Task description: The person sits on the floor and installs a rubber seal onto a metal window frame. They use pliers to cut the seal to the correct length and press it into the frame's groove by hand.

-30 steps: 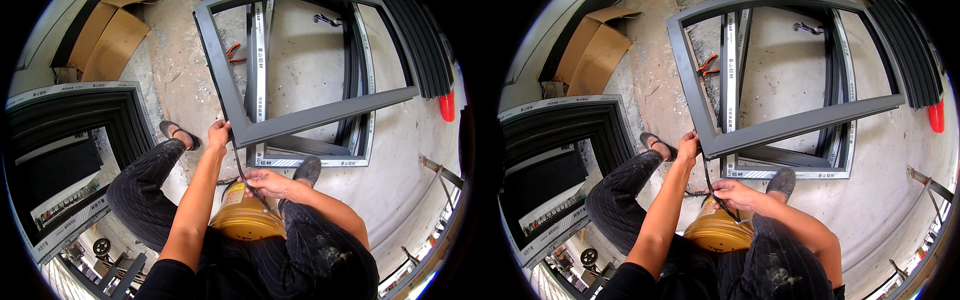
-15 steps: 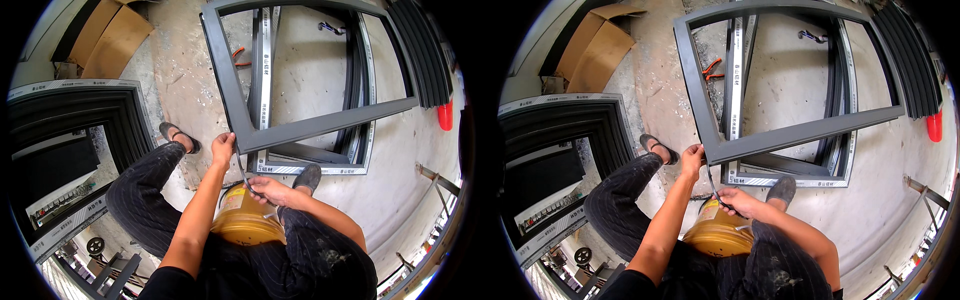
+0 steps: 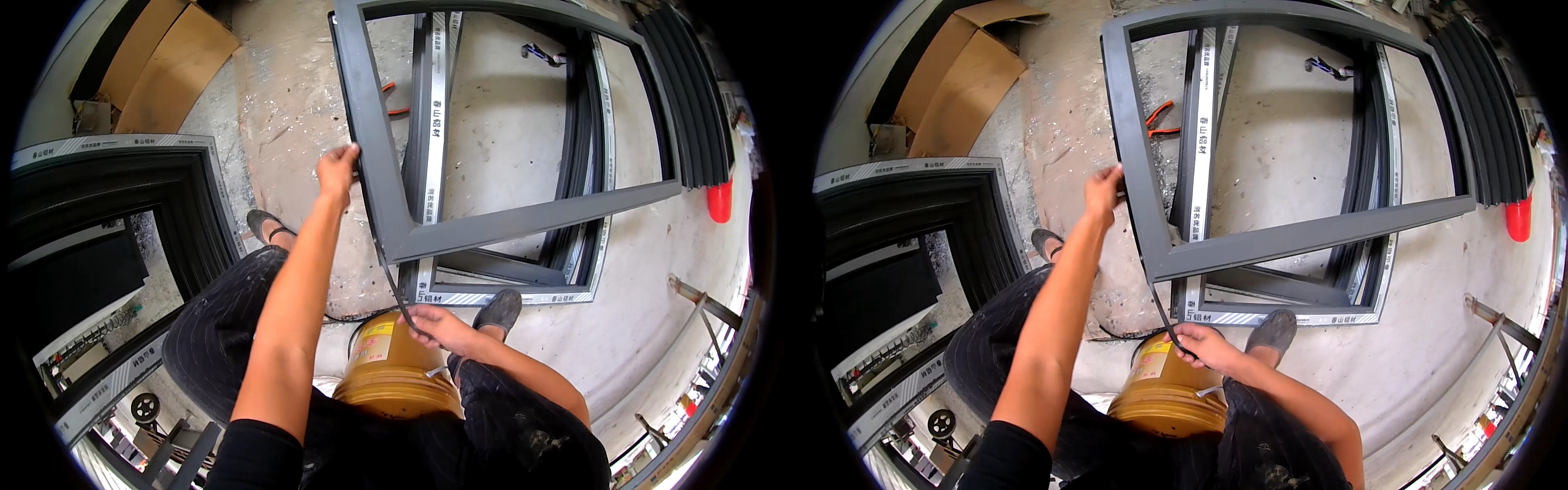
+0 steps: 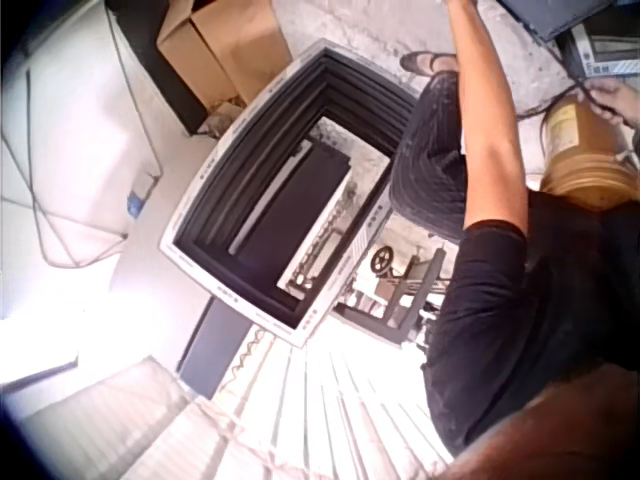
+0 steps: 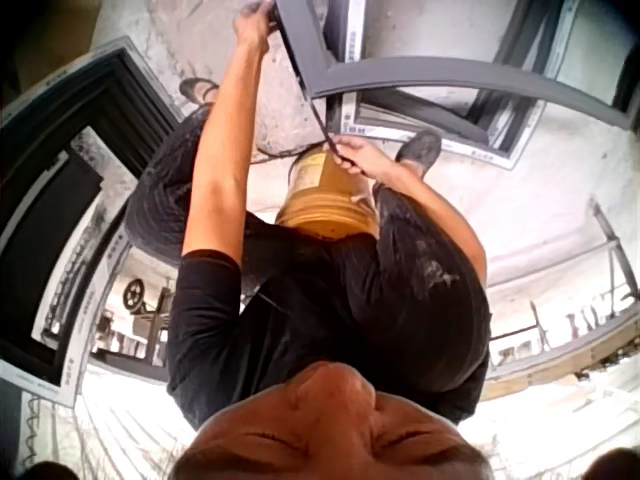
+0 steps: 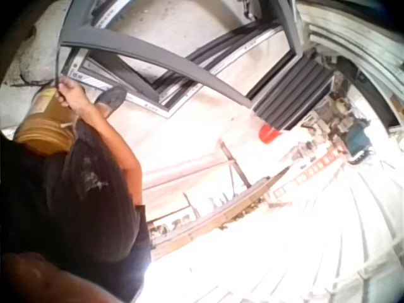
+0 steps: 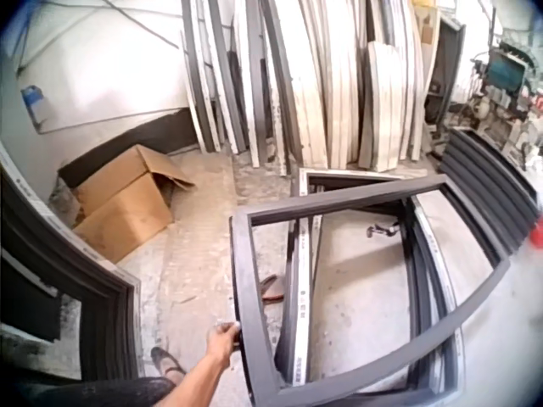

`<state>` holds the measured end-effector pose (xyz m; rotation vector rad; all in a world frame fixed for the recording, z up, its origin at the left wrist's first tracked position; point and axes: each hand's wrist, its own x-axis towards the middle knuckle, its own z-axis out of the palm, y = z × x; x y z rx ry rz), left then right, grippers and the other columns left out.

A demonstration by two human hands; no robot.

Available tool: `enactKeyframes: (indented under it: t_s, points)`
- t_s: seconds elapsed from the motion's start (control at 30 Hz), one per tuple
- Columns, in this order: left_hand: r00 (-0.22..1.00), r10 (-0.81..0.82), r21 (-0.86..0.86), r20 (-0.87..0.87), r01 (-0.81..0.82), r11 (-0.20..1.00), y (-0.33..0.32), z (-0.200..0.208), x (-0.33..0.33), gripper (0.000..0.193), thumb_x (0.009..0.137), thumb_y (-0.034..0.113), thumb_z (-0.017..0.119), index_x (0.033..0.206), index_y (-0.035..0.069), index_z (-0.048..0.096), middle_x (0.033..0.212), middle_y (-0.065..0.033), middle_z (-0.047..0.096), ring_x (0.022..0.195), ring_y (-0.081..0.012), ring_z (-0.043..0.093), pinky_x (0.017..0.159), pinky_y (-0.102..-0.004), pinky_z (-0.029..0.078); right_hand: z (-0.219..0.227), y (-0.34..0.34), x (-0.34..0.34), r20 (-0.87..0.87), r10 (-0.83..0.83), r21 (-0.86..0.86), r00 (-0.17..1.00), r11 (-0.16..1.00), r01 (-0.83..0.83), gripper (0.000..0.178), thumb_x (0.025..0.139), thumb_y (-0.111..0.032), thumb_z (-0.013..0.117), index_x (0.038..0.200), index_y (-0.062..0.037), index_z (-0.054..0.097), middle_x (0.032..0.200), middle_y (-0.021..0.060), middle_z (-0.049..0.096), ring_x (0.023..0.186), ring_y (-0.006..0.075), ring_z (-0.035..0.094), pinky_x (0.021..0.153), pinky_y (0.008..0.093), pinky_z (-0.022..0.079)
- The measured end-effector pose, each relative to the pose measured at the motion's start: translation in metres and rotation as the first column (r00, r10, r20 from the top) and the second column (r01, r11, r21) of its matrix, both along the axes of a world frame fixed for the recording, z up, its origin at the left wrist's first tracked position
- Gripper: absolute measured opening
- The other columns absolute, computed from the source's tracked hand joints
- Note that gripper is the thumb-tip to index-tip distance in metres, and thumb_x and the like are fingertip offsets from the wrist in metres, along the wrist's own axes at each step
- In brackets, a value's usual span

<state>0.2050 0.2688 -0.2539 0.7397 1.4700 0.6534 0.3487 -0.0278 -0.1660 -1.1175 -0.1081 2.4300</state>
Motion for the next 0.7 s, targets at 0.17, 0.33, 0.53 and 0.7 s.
enactKeyframes:
  t_s: [0.17,0.33,0.53,0.7]
  points:
    - [0.993,0.094,-0.014,-0.077,-0.096,0.995,0.084,0.002,0.023,0.034,0.09,0.025,0.065,0.112,-0.001,0.062,0.094,-0.0084,0.066,0.08,-0.02,0.062,0.066,-0.0392,0.051,0.001,0.0,0.004,0.097,0.04,0.025,0.994,0.999,-0.042,0.025,0.102,-0.018,0.043,0.12,-0.0053,0.055,0.08,-0.0016,0.049,0.066,0.0052,0.042,0.054,0.0176,0.033]
    - [0.992,0.113,-0.036,-0.056,-0.115,0.993,0.078,-0.002,0.028,0.037,0.091,0.029,0.064,0.113,-0.001,0.061,0.095,-0.0085,0.066,0.08,-0.0199,0.062,0.067,-0.039,0.051,-0.006,-0.007,0.003,0.284,0.058,0.177,0.957,0.978,-0.112,0.025,0.102,-0.018,0.044,0.118,-0.0025,0.056,0.079,0.0,0.054,0.068,0.0067,0.05,0.059,0.0205,0.042]
    - [0.994,-0.091,-0.082,0.061,0.096,0.992,-0.033,-0.001,-0.011,0.036,0.092,0.035,0.061,0.108,0.003,0.064,0.094,-0.0045,0.067,0.084,-0.0164,0.063,0.073,-0.037,0.053,-0.021,-0.016,-0.008,0.664,-0.006,0.503,0.748,0.744,-0.441,0.024,0.091,-0.017,0.056,0.109,-0.0016,0.06,0.089,0.0126,0.066,0.083,0.0269,0.064,0.075,0.0362,0.051]
    - [0.995,-0.093,-0.132,0.039,0.097,0.987,-0.141,-0.008,-0.032,0.034,0.094,0.033,0.061,0.106,0.001,0.064,0.087,-0.0024,0.066,0.075,-0.0133,0.061,0.068,-0.033,0.053,0.038,0.036,0.007,0.889,-0.181,0.453,0.421,0.483,-0.749,0.019,0.088,-0.017,0.056,0.1,-0.0062,0.066,0.089,0.015,0.065,0.087,0.0338,0.062,0.076,0.0425,0.05]
